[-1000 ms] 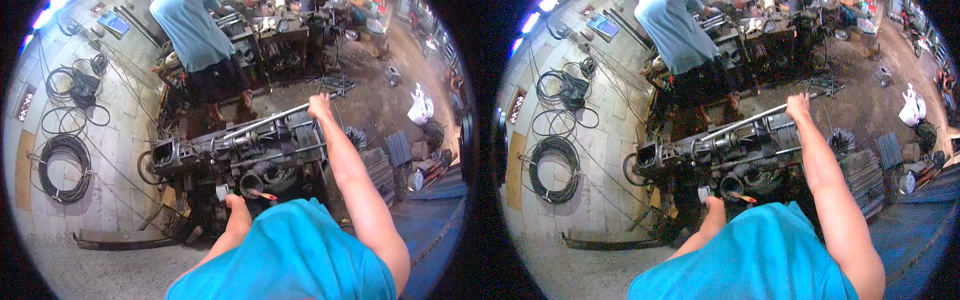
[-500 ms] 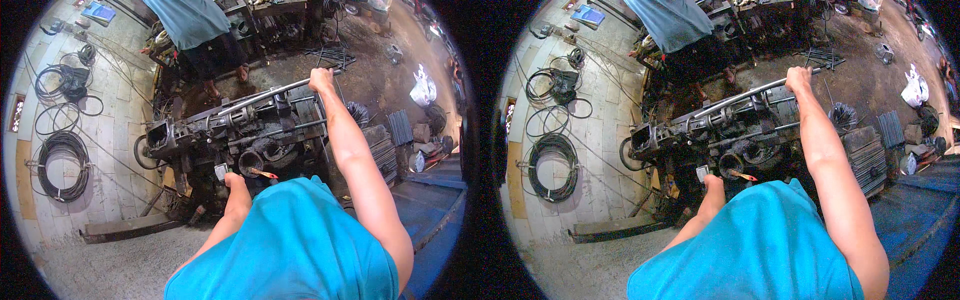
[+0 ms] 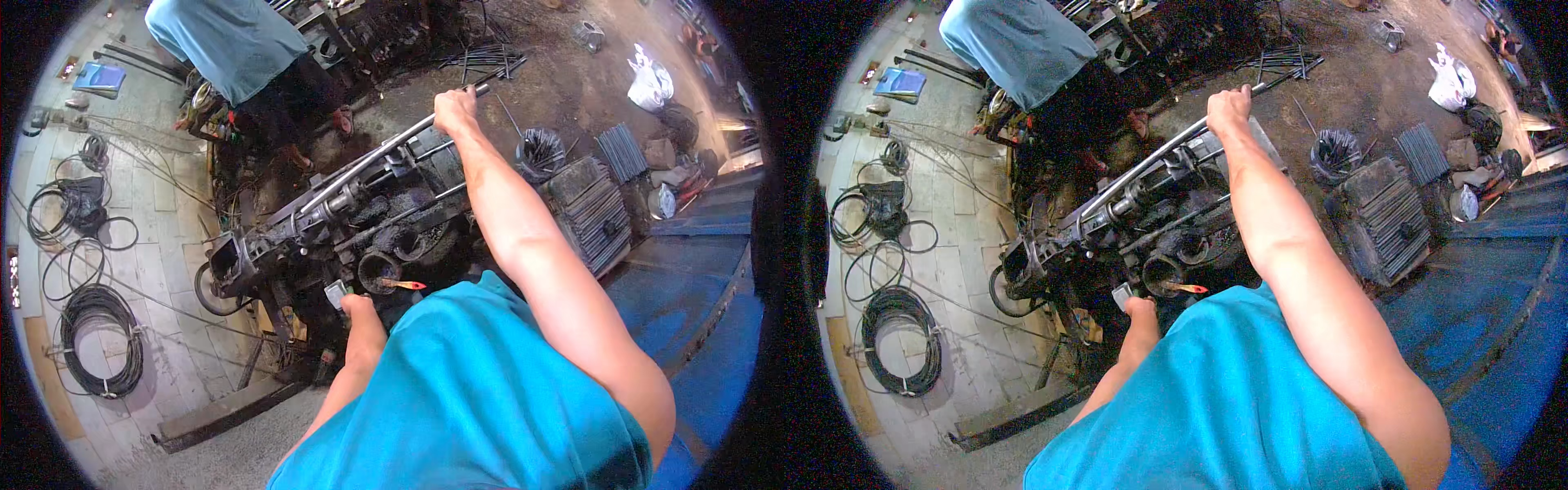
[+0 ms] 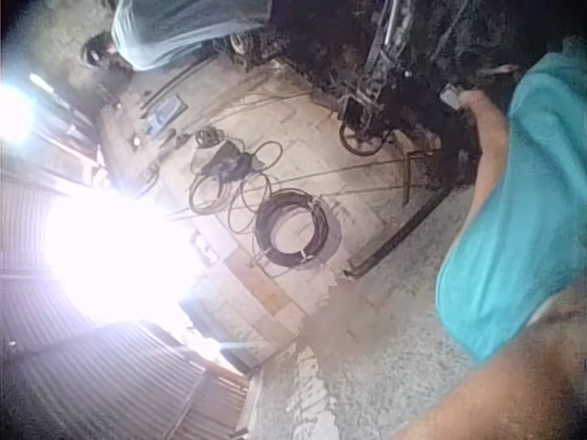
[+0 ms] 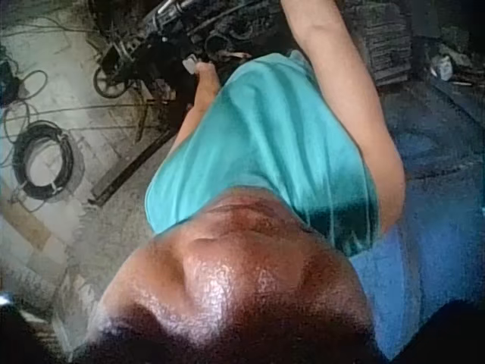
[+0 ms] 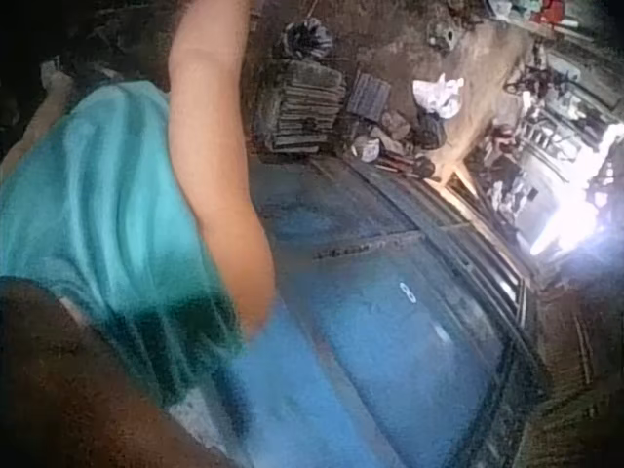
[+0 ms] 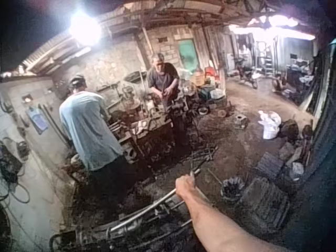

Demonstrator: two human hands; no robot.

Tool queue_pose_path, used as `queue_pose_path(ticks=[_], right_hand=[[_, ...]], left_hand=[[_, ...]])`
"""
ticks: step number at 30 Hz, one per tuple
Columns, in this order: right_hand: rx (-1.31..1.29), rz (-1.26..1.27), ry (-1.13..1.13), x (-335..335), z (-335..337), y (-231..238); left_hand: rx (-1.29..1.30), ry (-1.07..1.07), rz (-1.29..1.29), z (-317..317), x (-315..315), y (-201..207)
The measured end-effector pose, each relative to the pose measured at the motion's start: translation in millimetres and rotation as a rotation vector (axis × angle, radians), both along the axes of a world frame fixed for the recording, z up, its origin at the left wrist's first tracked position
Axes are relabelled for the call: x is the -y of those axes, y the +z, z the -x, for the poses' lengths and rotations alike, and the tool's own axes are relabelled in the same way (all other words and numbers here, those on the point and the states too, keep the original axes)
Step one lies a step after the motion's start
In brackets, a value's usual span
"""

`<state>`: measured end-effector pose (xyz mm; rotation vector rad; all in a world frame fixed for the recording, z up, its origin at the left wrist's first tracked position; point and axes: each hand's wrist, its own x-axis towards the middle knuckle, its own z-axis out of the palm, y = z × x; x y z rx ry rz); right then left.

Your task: The person operates a manual lathe to shape or measure a metal rod, using calipers and a brush.

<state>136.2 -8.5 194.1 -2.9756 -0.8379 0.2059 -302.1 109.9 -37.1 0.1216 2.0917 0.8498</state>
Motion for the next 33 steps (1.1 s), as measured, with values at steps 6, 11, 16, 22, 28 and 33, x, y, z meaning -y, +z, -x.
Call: queue_pose_path(ticks=[6, 11, 16, 22, 28, 33], right_hand=[[-0.002, -0.028, 0.014, 8.9, -1.0, -5.4], [-0.029, 0.015, 0.033, 9.2, 0.2, 1.3], [-0.013, -0.013, 0.049, 4.7, 1.6, 5.1], [-0.066, 0.027, 0.044, 9.3, -2.5, 6.2], [-0.048, -0.026, 0.043, 10.3, -1.8, -0.9], [-0.009, -0.036, 0.07, 9.1, -1.9, 1.1]], left_hand=[[0.073, -0.05, 0.006, -4.9, 6.2, 11.1], [0.136, -0.058, 0.003, 3.2, 5.3, 18.3], [0.211, -0.125, -0.075, 24.9, -1.4, -1.1], [0.304, 0.113, -0.118, 9.8, 4.9, 15.2], [0.113, 0.051, -0.016, 9.9, 1.9, 22.0], [0.146, 0.047, -0.003, 13.8, 1.1, 18.7]])
